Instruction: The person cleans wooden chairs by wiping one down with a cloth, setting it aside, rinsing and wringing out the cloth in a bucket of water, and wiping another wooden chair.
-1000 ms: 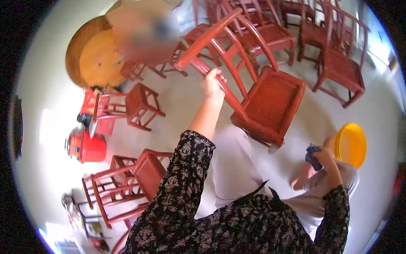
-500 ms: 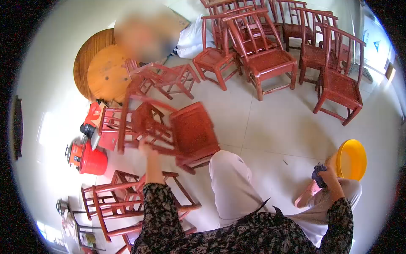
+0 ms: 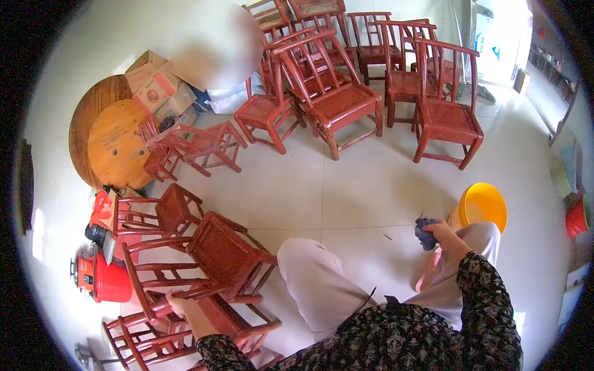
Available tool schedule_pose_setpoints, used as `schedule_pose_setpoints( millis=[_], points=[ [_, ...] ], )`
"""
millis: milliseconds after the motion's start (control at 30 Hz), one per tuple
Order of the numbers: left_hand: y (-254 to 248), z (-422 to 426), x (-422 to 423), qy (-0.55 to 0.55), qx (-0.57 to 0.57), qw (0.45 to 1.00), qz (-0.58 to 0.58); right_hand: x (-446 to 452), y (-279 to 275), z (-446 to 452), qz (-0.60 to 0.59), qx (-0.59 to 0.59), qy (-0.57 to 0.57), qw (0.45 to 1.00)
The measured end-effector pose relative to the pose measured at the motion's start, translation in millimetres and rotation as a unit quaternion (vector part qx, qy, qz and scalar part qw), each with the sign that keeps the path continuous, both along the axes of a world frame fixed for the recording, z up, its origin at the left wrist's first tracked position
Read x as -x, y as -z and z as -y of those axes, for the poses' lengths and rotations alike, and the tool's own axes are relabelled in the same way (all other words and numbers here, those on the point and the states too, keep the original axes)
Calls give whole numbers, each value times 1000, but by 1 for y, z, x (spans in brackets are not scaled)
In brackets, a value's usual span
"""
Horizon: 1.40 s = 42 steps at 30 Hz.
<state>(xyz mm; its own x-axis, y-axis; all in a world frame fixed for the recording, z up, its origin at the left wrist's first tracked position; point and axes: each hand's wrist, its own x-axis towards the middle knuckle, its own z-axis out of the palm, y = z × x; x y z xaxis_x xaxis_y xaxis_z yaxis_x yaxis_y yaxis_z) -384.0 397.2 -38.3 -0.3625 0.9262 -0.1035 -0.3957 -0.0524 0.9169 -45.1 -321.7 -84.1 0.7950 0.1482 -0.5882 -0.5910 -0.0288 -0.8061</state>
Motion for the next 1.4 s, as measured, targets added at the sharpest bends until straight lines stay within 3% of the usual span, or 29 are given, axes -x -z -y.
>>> schedule_pose_setpoints(
  millis=[67, 133, 267, 300, 333, 400, 467, 533, 600, 667, 700, 733, 800, 833, 867, 967, 1033, 1067, 1133, 1200, 1267, 1333, 1400],
  points=[
    [-37, 46, -24, 9, 32, 999, -25, -4, 8, -8, -4, -62, -21, 998],
    [-21, 38, -18, 27, 39, 998, -40, -3, 20, -12, 13, -54, -5, 998],
    [0, 54, -41, -167, 140, 963, -158, -1, 43, -23, -46, -183, 56, 981],
    [-8, 87, -50, 20, 117, 991, -69, 1, 51, -22, -67, -244, 71, 965],
    [-17, 126, -59, 208, 90, 974, 20, 6, 53, -23, -67, -248, 70, 964],
    [-27, 166, -86, 331, 105, 938, 1, 19, 53, -22, -75, -246, 41, 966],
    [-56, 225, -135, 275, 69, 956, -80, 20, 67, -14, -79, -203, 21, 976],
    [-84, 266, -172, 391, 7, 919, -55, 18, 35, -25, -91, -276, -44, 956],
    [-77, 286, -205, 526, -86, 845, -52, 18, 12, -37, -96, -299, -31, 949],
    [-87, 324, -237, 598, -29, 799, -57, 14, 25, -46, -14, -316, -13, 949],
    [-78, 338, -250, 642, -19, 764, -51, 2, 68, -33, 83, 3, -128, 988],
    [-63, 350, -261, 683, -9, 729, -45, 8, 57, -34, 83, 5, -129, 988],
    [-31, 376, -280, 717, 36, 687, -113, 22, 6, -48, -56, -34, -90, 994],
    [-20, 388, -286, 738, 49, 660, -128, 23, 11, -47, -73, -136, -56, 986],
    [-8, 399, -290, 755, 64, 636, -145, 21, 10, -51, -74, -135, -73, 985],
    [25, 423, -304, 792, 58, 582, -175, 20, 27, -58, -43, -233, -39, 971],
    [51, 439, -315, 798, 14, 576, -179, 12, 55, -54, -12, -121, -113, 986],
    [69, 443, -321, 798, -22, 573, -189, 10, 61, -58, -16, -123, -127, 984],
    [88, 445, -324, 795, -17, 572, -199, 13, 57, -56, -169, -284, -37, 943],
    [102, 448, -318, 798, -7, 565, -209, 19, 46, -63, -199, -306, -8, 931],
    [111, 454, -315, 764, 63, 555, -323, 19, 41, -73, -229, -323, 20, 918],
    [112, 475, -317, 719, -1, 626, -303, 17, 43, -79, -281, -394, 40, 874],
    [107, 487, -329, 703, -134, 595, -366, 12, 45, -83, -311, -352, 7, 883]
  ],
)
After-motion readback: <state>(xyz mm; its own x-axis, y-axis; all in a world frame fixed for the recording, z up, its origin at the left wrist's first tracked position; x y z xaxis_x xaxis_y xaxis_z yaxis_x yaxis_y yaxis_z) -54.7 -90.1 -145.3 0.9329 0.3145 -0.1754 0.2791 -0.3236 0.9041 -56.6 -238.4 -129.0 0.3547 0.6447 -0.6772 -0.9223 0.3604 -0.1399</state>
